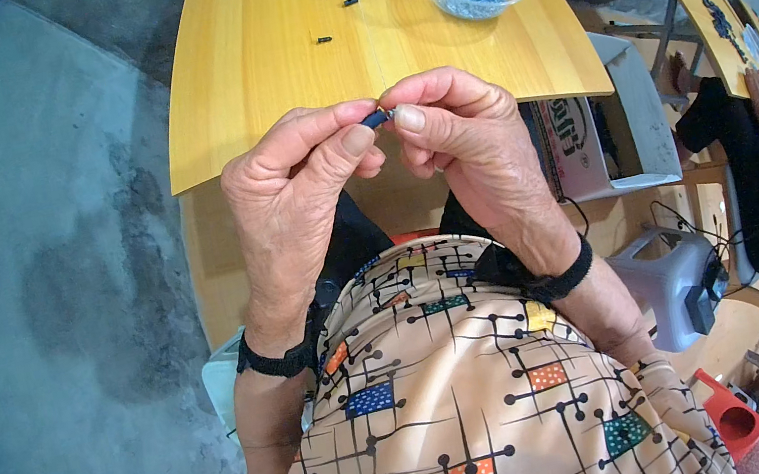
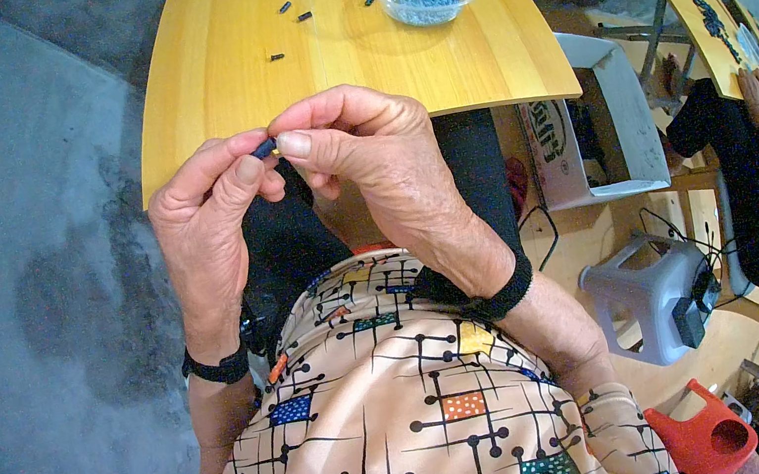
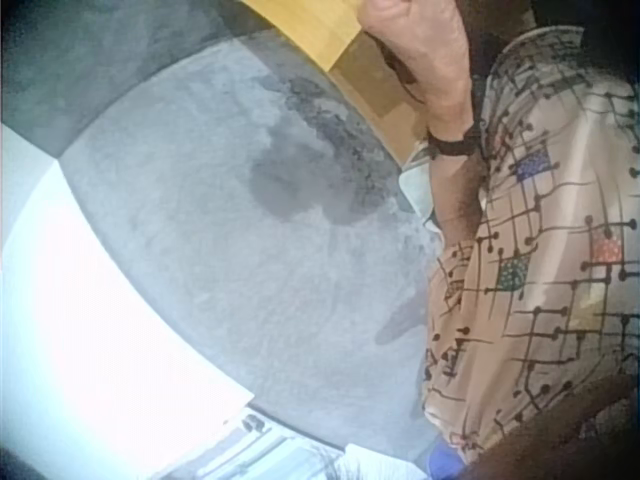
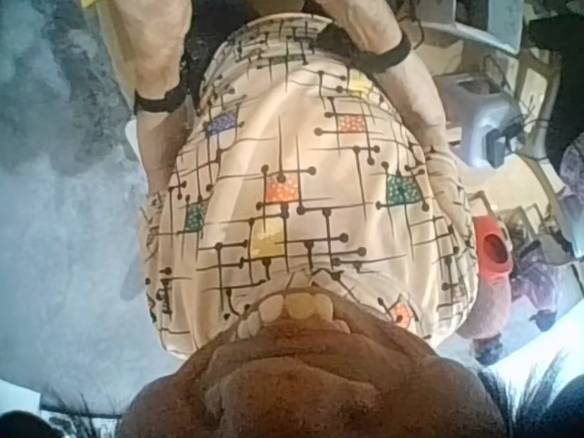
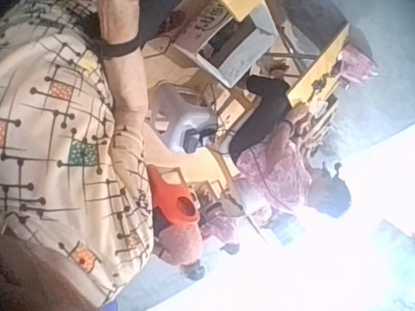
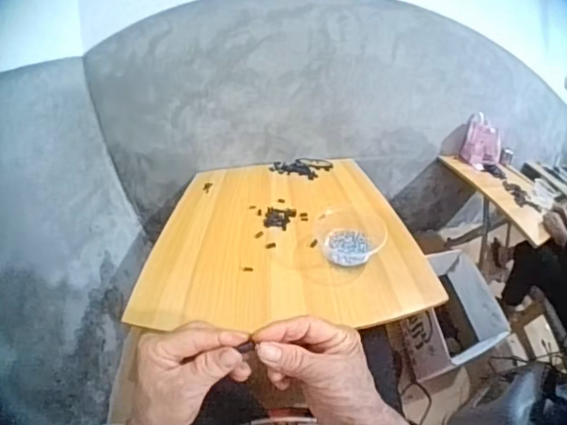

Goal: Manually assembling small blue plastic components into black housings.

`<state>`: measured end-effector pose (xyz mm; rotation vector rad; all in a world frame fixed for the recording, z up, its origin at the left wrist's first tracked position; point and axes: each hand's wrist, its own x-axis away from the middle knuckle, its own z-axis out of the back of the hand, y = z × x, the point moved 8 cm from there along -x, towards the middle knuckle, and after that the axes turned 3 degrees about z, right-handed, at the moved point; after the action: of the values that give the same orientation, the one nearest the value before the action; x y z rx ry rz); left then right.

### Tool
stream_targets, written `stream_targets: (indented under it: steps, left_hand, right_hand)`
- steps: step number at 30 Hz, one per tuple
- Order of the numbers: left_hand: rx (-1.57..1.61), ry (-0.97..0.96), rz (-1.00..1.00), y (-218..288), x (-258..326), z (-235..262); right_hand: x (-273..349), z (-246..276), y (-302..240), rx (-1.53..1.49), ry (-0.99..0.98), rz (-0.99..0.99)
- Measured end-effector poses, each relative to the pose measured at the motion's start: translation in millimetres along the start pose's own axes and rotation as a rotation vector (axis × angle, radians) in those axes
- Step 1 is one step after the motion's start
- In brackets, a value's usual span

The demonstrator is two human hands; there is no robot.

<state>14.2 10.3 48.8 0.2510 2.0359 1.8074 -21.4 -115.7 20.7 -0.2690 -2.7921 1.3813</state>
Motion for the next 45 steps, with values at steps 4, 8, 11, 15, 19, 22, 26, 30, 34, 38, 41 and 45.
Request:
stream_targets:
  steps: [4,8,11,15,19,22,26,30,34,38,41,45]
  left_hand:
    - [0.023,0.012,0.005,0,3,1]
    - [0.103,0.032,0.074,-4,5,3]
    - [0.147,0.032,0.101,-8,4,3]
    - [0.204,0.023,0.103,-11,6,6]
    - [0.292,0.001,0.122,-18,8,4]
    - [0.373,-0.021,0.150,-23,9,1]
    - [0.447,0.005,0.182,-29,11,0]
    - [0.440,0.050,0.183,-29,14,2]
    - [0.312,0.075,0.110,-23,15,3]
    - [0.118,0.123,-0.003,-13,17,6]
    - [0.014,0.154,-0.089,-9,17,7]
    - [-0.243,0.157,-0.264,10,23,1]
  right_hand:
    - [1,0,2,-0.024,-0.016,-0.004]
    - [2,0,1,0.002,-0.009,-0.002]
    - [1,3,0,0.056,-0.012,0.022]
    - [4,-1,-11,0.245,-0.020,0.119]
    - [9,-8,-25,0.444,-0.057,0.320]
    - [13,-13,-32,0.560,-0.085,0.479]
    - [15,-14,-31,0.601,-0.075,0.516]
    - [15,-11,-27,0.523,-0.048,0.417]
    - [12,-3,-13,0.333,0.010,0.225]
    - [13,0,-9,0.310,0.039,0.185]
    - [14,1,-10,0.385,0.046,0.221]
    - [17,-4,-18,0.492,0.029,0.341]
